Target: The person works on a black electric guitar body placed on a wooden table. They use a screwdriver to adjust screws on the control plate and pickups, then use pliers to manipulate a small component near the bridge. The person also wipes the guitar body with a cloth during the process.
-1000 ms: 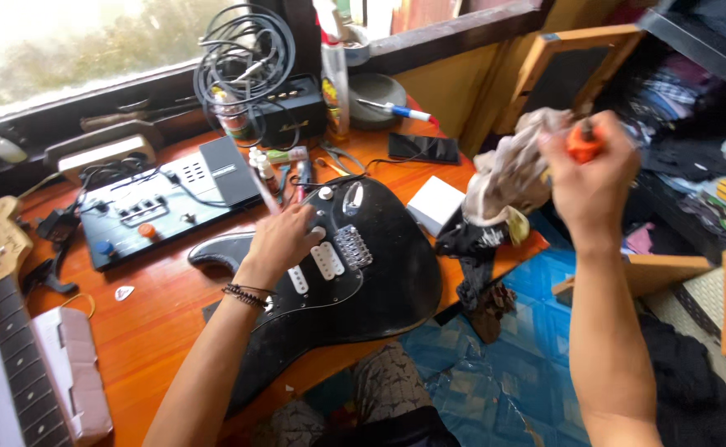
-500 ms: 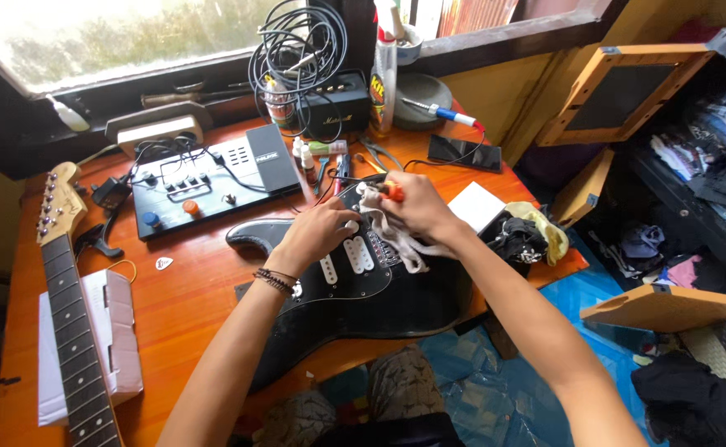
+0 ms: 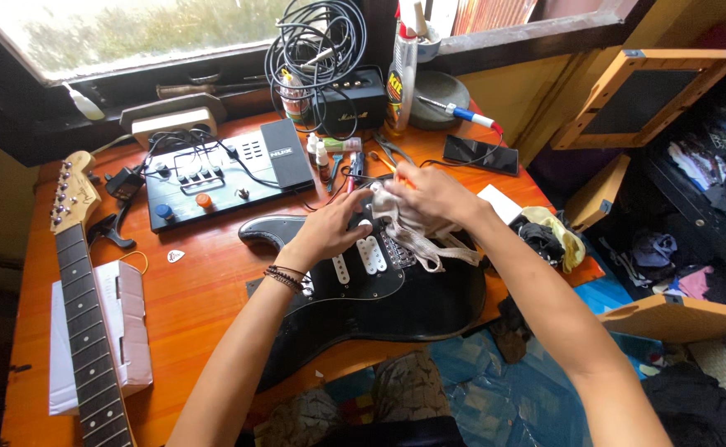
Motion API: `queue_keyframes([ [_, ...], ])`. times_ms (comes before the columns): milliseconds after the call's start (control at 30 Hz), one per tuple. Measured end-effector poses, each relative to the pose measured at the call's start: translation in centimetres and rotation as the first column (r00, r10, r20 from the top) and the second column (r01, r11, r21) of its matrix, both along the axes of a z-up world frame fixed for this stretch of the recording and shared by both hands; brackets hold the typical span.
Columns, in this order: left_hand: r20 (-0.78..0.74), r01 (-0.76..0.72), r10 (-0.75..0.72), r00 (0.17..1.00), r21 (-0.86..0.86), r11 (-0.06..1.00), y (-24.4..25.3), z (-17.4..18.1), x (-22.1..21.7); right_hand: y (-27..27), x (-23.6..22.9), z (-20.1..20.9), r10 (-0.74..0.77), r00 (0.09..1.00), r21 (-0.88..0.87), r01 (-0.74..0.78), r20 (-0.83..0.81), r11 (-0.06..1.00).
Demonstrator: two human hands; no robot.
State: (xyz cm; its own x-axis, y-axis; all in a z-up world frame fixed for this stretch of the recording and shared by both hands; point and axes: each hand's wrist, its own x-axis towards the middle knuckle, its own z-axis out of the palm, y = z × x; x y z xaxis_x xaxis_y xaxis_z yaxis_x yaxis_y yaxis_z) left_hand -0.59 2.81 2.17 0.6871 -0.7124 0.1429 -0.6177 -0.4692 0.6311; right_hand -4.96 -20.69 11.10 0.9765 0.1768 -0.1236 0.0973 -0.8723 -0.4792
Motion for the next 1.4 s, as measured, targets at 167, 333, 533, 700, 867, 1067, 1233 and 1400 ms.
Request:
queue_keyframes([
  [167, 0.091, 0.05, -0.051, 0.995, 0.017, 0.999, 0.3, 0.1, -0.2, -1.5, 1.4, -2.7, 0.071, 0.997, -0.14, -0.076, -0.039, 0.987],
  [333, 0.119, 0.083, -0.082, 0.989, -0.001, 0.997, 0.6, -0.8, 0.2, -1.9, 2.3, -3.7, 0.113, 0.993, -0.207, -0.117, -0.033, 0.971],
  [533, 0.132, 0.085, -0.084, 0.988, -0.006, 0.996, 0.6, -0.4, 0.2, -1.0, 2.8, -2.8, 0.12, 0.981, -0.193, -0.149, -0.153, 0.97],
  [700, 0.07, 0.06, -0.064, 0.995, 0.062, 0.996, 0.1, 0.6, -0.3, -0.5, 2.8, -2.8, 0.107, 0.959, -0.141, -0.148, -0.263, 0.979],
  [867, 0.126, 0.041, -0.056, 0.99, 0.114, 0.993, -0.3, -0.4, 0.3, -0.8, 4.4, -4.6, 0.072, 0.956, -0.144, -0.117, -0.286, 0.983],
  [1067, 0.113, 0.042, -0.057, 0.992, 0.128, 0.991, -0.6, -0.6, 0.4, -1.8, 5.2, -6.0, 0.073, 0.965, -0.07, -0.094, -0.253, 0.993],
  [1233, 0.128, 0.007, -0.021, 0.992, 0.109, 0.994, -0.9, -1.2, 0.6, -1.1, 3.7, -3.2, 0.086, 0.975, 0.035, -0.08, -0.204, 0.996],
  [1400, 0.103, 0.025, -0.034, 0.994, 0.091, 0.996, -0.7, -1.5, 1.0, 0.1, 2.5, -0.5, 0.086, 0.981, -0.186, -0.119, -0.175, 0.975],
])
